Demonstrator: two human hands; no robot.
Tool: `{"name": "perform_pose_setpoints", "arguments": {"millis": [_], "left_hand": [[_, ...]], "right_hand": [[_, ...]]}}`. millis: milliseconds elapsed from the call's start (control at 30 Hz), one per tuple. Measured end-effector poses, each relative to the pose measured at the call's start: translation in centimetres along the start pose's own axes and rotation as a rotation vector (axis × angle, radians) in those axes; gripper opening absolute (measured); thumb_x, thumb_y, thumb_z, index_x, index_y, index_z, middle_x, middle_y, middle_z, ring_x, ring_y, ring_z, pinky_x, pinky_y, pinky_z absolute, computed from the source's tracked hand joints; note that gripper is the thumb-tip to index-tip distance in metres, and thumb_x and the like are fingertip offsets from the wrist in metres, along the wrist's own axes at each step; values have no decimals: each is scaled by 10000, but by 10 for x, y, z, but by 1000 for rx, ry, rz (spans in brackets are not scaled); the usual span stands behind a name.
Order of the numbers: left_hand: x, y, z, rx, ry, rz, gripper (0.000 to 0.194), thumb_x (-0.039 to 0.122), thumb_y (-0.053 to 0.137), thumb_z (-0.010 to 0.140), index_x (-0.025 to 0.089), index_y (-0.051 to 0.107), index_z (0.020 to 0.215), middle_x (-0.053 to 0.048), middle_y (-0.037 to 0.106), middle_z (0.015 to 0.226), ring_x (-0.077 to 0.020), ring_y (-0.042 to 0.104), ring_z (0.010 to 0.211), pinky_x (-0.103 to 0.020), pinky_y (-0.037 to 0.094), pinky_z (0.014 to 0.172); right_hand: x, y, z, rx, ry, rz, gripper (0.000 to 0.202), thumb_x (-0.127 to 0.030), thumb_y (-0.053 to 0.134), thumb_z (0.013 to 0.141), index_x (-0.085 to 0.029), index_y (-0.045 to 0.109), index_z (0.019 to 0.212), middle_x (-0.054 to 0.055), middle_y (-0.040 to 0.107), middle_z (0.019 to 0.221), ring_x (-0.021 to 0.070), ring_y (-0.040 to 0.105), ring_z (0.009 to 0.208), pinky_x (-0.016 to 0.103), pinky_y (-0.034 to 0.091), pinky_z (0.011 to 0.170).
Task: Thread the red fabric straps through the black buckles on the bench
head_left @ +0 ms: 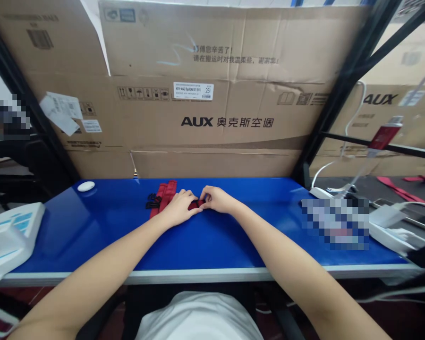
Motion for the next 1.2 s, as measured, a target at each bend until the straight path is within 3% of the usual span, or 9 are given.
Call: {"name": "perform_pose_setpoints", "arguments": {"millis": [233,367,533,633,733,833,967,1067,1200], "left_hand": [[3,-6,0,7,138,-113,277,392,645,835,190,661,1024,-63,648,931,-214,607,910,-324,477,827],[10,-15,-2,112,190,-119,279,369,621,840,195,645,1056,-62,661,944,-203,613,904,-324,483,839],[10,-18,0,136,200,-65,240,345,618,825,188,647,1004,-71,661,935,-217,613,911,-346,493,839],[9,-20,-1,140,205,-55,273,358,617,826,189,636,1039,-75,657,967,-224,609,947,-356,490,864],[10,-21,-1,145,217,-52,257,354,613,832,188,633,1028,-69,657,961,-219,606,939,-348,491,857],[12,-21,-1,133,230,-43,244,351,615,835,177,635,1005,-72,660,944,-217,611,921,-344,493,848],[8,-24,0,153,147,-106,228,364,634,823,186,643,966,-60,673,926,-213,627,915,-331,496,849],[8,-24,1,117,123,-168,237,350,635,817,190,643,991,-61,683,976,-216,631,948,-335,488,882],[17,-24,2,78,131,-222,338,392,611,838,197,593,1113,-84,645,1112,-241,593,1044,-373,456,945]], "right_hand": [[3,1,-5,-165,58,394,196,-281,722,674,-166,593,766,-9,607,646,144,577,591,273,453,597],[-2,-11,-9,-135,47,567,150,-260,701,663,-168,591,705,0,604,734,142,590,663,289,472,694],[-16,-20,-6,-37,-36,289,149,-289,701,687,-171,614,659,43,596,1021,171,574,940,305,424,881],[-19,-20,-4,-31,-58,250,158,-248,639,728,-169,586,602,42,573,1060,174,548,1022,322,381,946],[-21,-22,-4,-25,-84,209,126,-286,669,717,-178,637,661,47,564,1034,191,520,1048,335,372,947],[-22,-27,-5,1,-98,281,174,-308,692,684,-172,605,618,43,551,1000,186,524,974,318,403,869],[-21,-37,-6,83,-62,603,218,-330,667,697,-174,545,607,10,550,824,138,516,757,279,414,720],[-21,-34,-6,18,-46,712,236,-374,700,713,-176,578,674,-14,541,670,115,483,619,264,401,626],[-25,-26,-8,-34,-75,795,259,-394,736,721,-178,599,758,-4,605,661,126,554,620,283,453,663]]}}
Point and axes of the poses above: each hand's wrist, its own z-axis towards the middle knuckle, its own y-axis out of the palm, x = y × z, the point moved 4 cm from there along z, towards the middle knuckle
